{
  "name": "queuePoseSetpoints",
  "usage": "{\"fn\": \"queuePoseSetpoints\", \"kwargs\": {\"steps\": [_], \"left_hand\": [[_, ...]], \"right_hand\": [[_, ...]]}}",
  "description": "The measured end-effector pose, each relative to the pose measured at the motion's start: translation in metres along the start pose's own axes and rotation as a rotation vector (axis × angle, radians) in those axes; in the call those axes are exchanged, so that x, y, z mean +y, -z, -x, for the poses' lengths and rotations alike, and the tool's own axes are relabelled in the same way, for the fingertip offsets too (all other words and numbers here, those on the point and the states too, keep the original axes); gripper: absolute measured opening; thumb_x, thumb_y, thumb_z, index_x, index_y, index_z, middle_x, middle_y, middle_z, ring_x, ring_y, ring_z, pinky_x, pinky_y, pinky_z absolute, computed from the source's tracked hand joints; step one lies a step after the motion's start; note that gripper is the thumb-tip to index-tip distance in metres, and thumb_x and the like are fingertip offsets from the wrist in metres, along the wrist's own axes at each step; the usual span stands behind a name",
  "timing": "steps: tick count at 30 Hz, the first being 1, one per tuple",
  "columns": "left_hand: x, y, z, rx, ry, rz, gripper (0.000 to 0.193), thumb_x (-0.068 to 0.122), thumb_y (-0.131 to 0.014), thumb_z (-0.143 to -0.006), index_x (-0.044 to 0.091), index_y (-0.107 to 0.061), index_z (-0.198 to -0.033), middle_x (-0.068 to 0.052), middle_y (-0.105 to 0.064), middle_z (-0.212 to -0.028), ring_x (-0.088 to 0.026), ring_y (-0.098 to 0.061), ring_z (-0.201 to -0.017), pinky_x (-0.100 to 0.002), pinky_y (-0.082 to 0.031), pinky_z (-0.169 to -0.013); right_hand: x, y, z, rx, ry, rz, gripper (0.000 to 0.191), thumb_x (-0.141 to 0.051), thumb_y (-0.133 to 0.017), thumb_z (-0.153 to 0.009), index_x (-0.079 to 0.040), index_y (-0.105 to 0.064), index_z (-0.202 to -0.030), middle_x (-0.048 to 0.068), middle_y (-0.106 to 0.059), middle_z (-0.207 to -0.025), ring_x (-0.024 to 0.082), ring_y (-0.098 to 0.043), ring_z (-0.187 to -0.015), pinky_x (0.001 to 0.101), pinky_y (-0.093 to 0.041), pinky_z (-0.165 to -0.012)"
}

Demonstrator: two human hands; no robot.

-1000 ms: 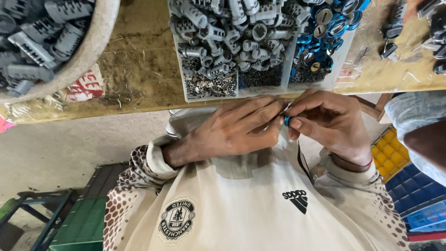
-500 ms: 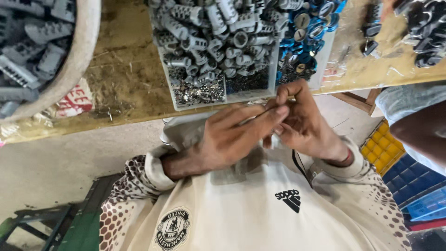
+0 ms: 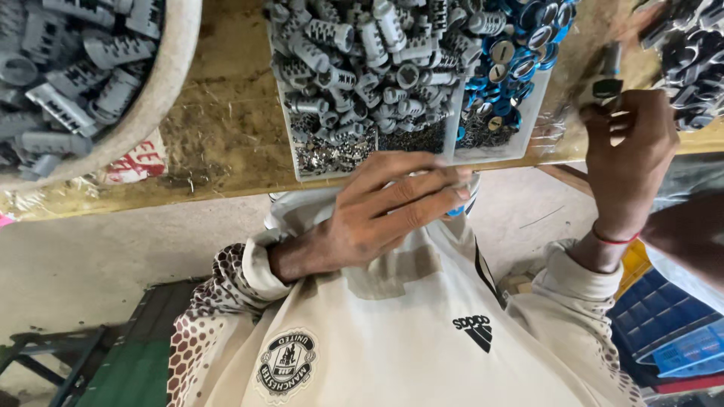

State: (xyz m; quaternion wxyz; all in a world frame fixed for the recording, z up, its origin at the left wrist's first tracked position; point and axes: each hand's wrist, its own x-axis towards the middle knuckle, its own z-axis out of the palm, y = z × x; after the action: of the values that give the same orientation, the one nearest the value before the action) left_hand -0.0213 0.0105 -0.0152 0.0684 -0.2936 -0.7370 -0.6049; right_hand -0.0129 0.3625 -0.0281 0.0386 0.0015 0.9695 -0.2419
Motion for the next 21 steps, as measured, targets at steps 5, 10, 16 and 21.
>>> {"fn": "queuePoseSetpoints", "kwargs": {"steps": [5,10,16,21], "left_hand": [[0.003,0.0,0.005,-0.045,0.054,0.034,0.035,0.009,-0.079,-0.101,0.0,-0.064,-0.131,-0.011,-0.07,-0.128,-0.024,-0.07,-0.119,-0.038,-0.063,-0.099],[0.01,0.005,0.006,-0.126,0.007,-0.065,0.033,-0.003,-0.074,-0.099,-0.008,-0.061,-0.129,-0.018,-0.068,-0.123,-0.032,-0.07,-0.11,-0.043,-0.062,-0.094],[0.013,0.006,0.005,-0.036,0.138,-0.032,0.034,-0.001,-0.077,-0.096,-0.008,-0.062,-0.126,-0.018,-0.069,-0.115,-0.031,-0.07,-0.101,-0.042,-0.061,-0.084],[0.019,0.004,0.001,0.052,0.548,0.296,0.025,0.005,-0.075,-0.091,0.002,-0.07,-0.115,-0.011,-0.075,-0.103,-0.026,-0.075,-0.086,-0.034,-0.063,-0.073]], "right_hand": [[-0.021,0.008,0.027,0.227,-0.287,-0.842,0.026,0.002,-0.068,-0.116,0.001,-0.05,-0.136,0.016,-0.064,-0.094,0.017,-0.057,-0.069,0.0241,-0.046,-0.063],[-0.106,-0.047,0.046,0.425,0.104,-0.539,0.042,-0.003,-0.075,-0.096,0.0,-0.048,-0.128,0.018,-0.062,-0.085,0.016,-0.051,-0.054,0.0223,-0.037,-0.046],[-0.13,-0.027,0.03,-0.06,0.379,-0.244,0.064,-0.004,-0.083,-0.084,-0.021,-0.048,-0.134,0.013,-0.067,-0.091,0.027,-0.069,-0.071,0.0338,-0.054,-0.062],[-0.15,-0.015,0.003,-0.312,0.5,-0.217,0.083,-0.023,-0.086,-0.078,0.0,-0.042,-0.144,0.02,-0.064,-0.101,0.037,-0.066,-0.084,0.0443,-0.055,-0.068]]}}
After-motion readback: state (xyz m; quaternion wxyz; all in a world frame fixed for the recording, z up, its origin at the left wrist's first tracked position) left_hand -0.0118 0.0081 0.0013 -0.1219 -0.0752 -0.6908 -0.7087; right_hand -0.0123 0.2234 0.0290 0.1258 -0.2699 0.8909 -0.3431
